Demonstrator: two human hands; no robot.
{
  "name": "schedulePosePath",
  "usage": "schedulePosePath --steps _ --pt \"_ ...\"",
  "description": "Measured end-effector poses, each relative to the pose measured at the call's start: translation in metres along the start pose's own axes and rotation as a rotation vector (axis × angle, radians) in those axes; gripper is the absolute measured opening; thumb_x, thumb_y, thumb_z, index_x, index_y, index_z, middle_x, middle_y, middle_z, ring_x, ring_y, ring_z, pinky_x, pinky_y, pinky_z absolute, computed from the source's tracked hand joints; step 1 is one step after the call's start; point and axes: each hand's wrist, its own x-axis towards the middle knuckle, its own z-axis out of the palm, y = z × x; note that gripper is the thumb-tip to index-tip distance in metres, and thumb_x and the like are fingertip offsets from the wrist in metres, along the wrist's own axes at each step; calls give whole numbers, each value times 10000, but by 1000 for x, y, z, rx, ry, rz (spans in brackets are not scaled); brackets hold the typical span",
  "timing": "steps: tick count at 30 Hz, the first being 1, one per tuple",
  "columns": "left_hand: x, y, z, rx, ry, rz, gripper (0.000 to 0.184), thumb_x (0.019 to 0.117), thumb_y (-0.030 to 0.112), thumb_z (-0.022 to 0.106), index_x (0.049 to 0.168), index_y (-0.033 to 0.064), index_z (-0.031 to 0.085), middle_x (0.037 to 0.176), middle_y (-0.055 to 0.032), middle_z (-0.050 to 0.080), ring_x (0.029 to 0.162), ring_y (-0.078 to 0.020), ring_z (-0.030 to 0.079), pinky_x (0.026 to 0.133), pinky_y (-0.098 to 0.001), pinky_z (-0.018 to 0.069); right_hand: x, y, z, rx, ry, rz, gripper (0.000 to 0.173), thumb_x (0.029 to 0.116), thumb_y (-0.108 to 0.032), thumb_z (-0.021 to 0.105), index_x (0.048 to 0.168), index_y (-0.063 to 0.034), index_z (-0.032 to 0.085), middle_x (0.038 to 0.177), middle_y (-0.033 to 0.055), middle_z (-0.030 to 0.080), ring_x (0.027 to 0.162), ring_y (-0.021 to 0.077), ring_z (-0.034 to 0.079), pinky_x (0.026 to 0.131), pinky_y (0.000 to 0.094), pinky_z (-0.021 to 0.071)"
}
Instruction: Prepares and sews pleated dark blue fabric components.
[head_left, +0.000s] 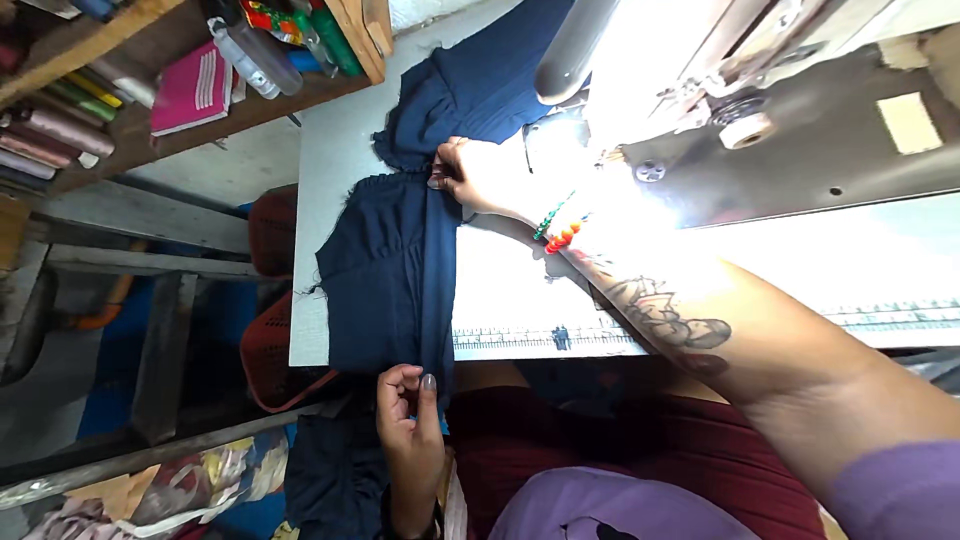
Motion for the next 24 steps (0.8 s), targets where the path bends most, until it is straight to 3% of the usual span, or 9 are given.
schedulePosePath --steps 4,12,15,17,19,24 --pt "-6 -5 7 20 -6 34 166 935 -16 586 1080 64 586 899 58 610 807 8 602 744 -153 534 -5 -13 2 -92 9 48 226 956 -192 628 1101 -20 644 1165 172 631 1046 341 665 801 555 533" --pt "-18 -16 21 120 -18 162 116 940 -2 561 1032 64 585 912 34 622 852 10 616 793 -150 537 -6 -19 9 -163 9 85 237 920 -172 653 1104 -24 627 1212 185 613 1018 365 671 763 573 537" --pt "-12 -7 16 78 -13 115 148 930 -6 616 1074 26 611 893 19 644 782 -8 631 720 -165 561 -4 -4 8 -125 25 -41 212 970 -211 620 1081 -33 654 1147 168 631 1000 343 675 765 561 538" --pt "-8 1 10 99 -30 124 209 936 31 646 1142 2 621 927 5 654 783 -13 628 714 -166 560 -2 9 3 11 50 -134 242 997 -243 609 1069 -23 681 1093 163 650 1010 319 670 824 540 527" --pt "-6 7 6 145 -51 131 274 944 96 652 1185 -29 613 942 -6 653 797 -17 609 709 -162 536 -2 15 -6 161 22 -135 276 1021 -274 593 1085 -21 684 1092 153 645 1034 280 642 891 505 502" --pt "-4 11 9 237 -59 50 475 957 246 666 1266 -96 551 886 -2 642 727 -11 555 608 -145 464 -5 16 -22 282 -45 -89 309 1072 -286 520 1179 -58 699 1090 98 686 1016 166 636 929 387 487"
